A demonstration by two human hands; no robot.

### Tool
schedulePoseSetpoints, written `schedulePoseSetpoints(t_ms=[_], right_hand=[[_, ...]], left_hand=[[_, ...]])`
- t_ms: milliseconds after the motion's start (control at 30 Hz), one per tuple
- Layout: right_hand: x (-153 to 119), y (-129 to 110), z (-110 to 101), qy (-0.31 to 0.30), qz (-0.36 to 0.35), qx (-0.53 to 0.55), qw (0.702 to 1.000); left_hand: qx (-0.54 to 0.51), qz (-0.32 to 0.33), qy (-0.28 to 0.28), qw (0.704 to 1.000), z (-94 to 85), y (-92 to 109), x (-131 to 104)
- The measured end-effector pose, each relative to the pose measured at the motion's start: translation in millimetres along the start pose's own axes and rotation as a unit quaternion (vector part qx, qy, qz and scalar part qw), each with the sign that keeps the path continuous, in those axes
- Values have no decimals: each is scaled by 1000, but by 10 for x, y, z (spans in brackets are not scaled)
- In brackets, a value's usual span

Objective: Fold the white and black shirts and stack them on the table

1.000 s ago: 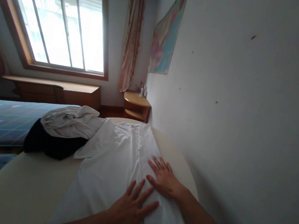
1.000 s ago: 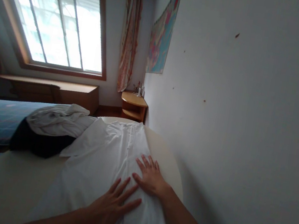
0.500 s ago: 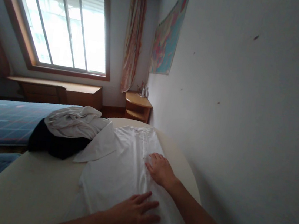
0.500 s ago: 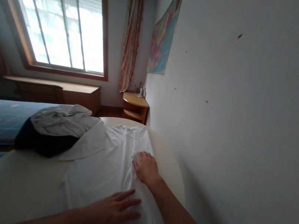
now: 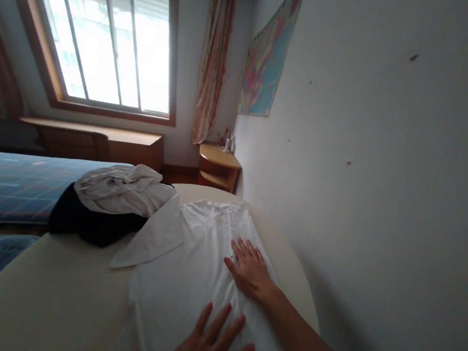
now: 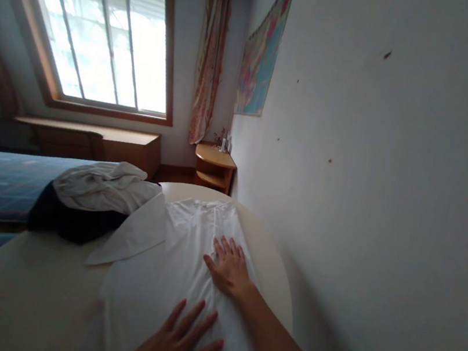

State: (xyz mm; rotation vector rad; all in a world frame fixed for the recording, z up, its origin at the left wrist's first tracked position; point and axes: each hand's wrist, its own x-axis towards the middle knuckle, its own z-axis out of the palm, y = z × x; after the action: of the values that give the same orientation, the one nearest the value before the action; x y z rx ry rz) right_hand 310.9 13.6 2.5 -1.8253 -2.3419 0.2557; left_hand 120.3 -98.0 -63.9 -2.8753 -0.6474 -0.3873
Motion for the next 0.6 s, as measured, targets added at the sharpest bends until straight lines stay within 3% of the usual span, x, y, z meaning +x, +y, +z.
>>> schedulePoseSetpoints(t_ms=[100, 200, 300, 433, 533, 600], right_hand=[[-71, 42, -21, -8, 6, -12, 1000], [-11, 0, -52, 7, 20, -24, 999], [175, -123, -89, 35, 58, -30, 997], [454, -259, -62, 51, 46, -39, 997], [577, -257, 22, 20, 38, -27, 999], [611, -222, 70, -1, 50, -20, 999]], left_hand=[[-20, 3, -4, 1000, -12, 67, 34], [-122, -52, -42, 990, -248, -24, 64], [-147, -208, -11, 967, -551, -342, 40], [-29, -375, 64, 925, -795, -980, -133], [8, -426, 68, 902, -842, -1319, -327], [16, -434, 44, 900, -837, -1408, -437]])
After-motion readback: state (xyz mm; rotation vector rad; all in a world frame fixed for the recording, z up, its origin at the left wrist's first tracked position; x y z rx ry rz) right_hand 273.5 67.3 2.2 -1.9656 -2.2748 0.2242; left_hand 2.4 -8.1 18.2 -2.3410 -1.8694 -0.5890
